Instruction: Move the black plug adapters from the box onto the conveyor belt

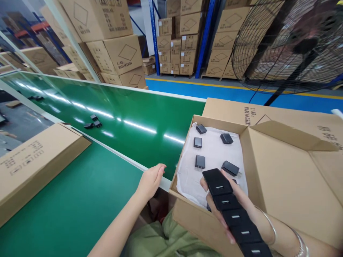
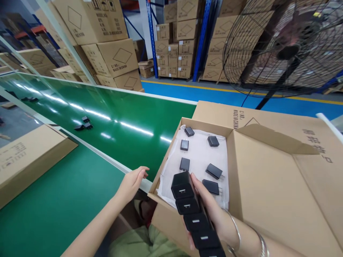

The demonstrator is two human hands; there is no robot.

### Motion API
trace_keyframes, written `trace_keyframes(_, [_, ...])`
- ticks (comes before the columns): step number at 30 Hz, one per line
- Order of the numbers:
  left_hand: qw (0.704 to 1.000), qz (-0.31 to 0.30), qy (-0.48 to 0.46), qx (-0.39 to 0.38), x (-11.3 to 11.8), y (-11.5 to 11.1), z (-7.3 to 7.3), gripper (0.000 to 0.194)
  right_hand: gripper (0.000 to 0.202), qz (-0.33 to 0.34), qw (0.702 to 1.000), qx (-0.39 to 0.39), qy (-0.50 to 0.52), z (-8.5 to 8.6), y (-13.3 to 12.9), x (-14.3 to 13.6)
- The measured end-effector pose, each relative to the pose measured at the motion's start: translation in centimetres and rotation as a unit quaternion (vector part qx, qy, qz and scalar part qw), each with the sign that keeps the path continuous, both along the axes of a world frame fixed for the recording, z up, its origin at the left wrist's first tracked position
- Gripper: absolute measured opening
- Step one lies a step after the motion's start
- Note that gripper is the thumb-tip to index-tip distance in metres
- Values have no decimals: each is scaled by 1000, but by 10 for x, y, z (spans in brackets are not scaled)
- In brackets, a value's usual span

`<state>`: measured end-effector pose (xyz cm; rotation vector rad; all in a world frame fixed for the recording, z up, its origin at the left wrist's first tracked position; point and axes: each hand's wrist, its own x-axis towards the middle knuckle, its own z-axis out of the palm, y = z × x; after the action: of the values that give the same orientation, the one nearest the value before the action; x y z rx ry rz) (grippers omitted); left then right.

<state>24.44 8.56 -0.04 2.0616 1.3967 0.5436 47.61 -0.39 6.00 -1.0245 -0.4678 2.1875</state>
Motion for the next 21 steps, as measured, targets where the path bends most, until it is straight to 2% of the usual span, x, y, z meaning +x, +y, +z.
trace_keyframes(5, [1000,-8,-5,2,-1,-1,-1,46,65,2,999,-10,-38,-3,-1,-7])
trace_keyframes(9, [1000,-6,-17,-3,-1,-2,-1,48,69,22,992,-73,-102,-2,5,-5])
trace_keyframes(10, [1000,-3,-21,-6,-1,-2,-1,48,68,12,989,-63,-137,-1,10,-4])
trace_keyframes(12, [999,4,-31,-11,-1,-2,-1,49,62,-38,968,40,-244,1,21,-2])
trace_keyframes(14, [999,8,-37,-13,0,-2,-1,50,55,-81,905,208,-363,1,34,0])
trace_keyframes(16, [999,9,-37,-11,0,-2,-1,50,50,-56,830,326,-449,-3,44,0])
trace_keyframes(19, [1000,0,-29,-4,-1,-3,-1,50,46,32,750,382,-540,-12,50,4])
trace_keyframes(21, [1000,-8,-20,1,-1,-3,-3,48,45,70,683,395,-610,-17,47,13])
